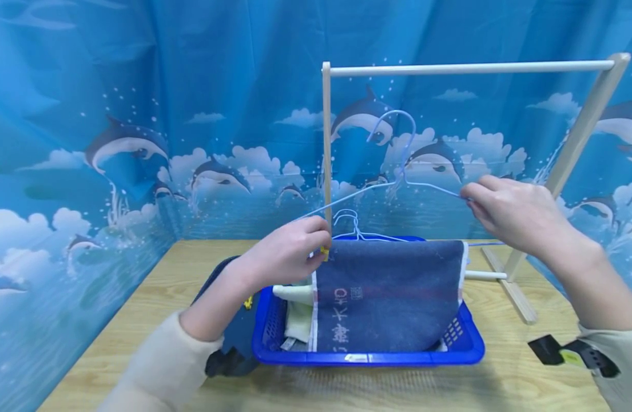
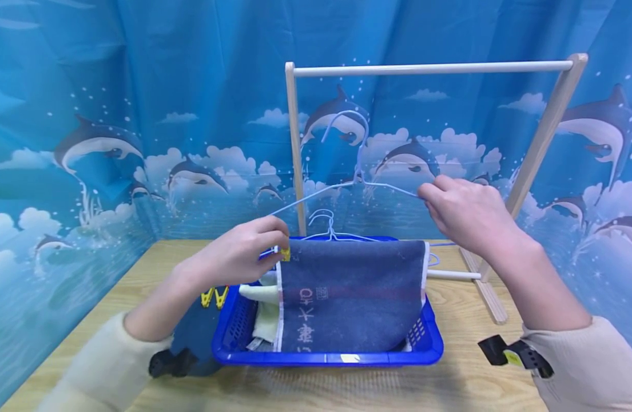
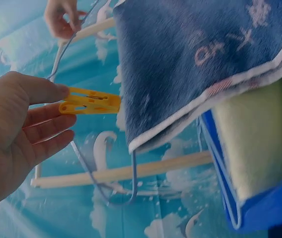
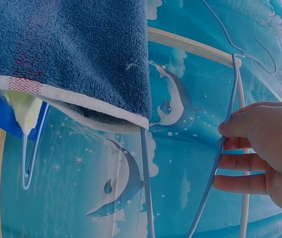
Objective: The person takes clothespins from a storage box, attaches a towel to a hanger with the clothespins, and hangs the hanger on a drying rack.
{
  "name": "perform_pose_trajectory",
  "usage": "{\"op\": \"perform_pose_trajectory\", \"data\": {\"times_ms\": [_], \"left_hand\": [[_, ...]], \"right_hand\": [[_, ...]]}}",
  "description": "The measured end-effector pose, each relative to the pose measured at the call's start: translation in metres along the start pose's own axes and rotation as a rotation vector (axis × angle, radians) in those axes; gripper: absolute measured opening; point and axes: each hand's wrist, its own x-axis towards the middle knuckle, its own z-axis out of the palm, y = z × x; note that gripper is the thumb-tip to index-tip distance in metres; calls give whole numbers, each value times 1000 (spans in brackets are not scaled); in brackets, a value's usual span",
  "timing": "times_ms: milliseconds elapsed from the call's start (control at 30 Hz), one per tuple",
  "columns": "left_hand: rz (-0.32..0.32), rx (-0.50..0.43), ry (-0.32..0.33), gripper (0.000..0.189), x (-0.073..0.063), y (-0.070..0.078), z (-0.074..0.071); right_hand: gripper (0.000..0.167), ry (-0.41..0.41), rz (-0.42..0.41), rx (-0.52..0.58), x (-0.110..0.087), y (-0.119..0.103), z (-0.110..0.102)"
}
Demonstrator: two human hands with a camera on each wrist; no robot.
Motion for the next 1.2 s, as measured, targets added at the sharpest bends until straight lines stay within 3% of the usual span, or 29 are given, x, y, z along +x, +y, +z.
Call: {"op": "perform_pose_trajectory", "data": {"times_ms": [200,333,633,733,900,1067,1200], "left_hand": [[114,101,59,9,10,7,13],[153,158,71,9,15,11,17],[172,251,-25,17,30,25,19],[191,278,-29,20,37,28,21],[211,311,35,25,53,36,30],[180,274,118,28,68,46,40],[155,261,138,26,75,52,47]], "right_hand": [[20,5,-10,1,0,-2,1],[20,15,-21,-1,0,-4,1],[20,30,-34,-4,2,-5,1],[19,41,-46,-2,2,-5,1],[19,57,-52,-2,4,-6,2],[20,69,-47,-8,4,-10,3],[20,97,-59,-5,5,-10,5]]}}
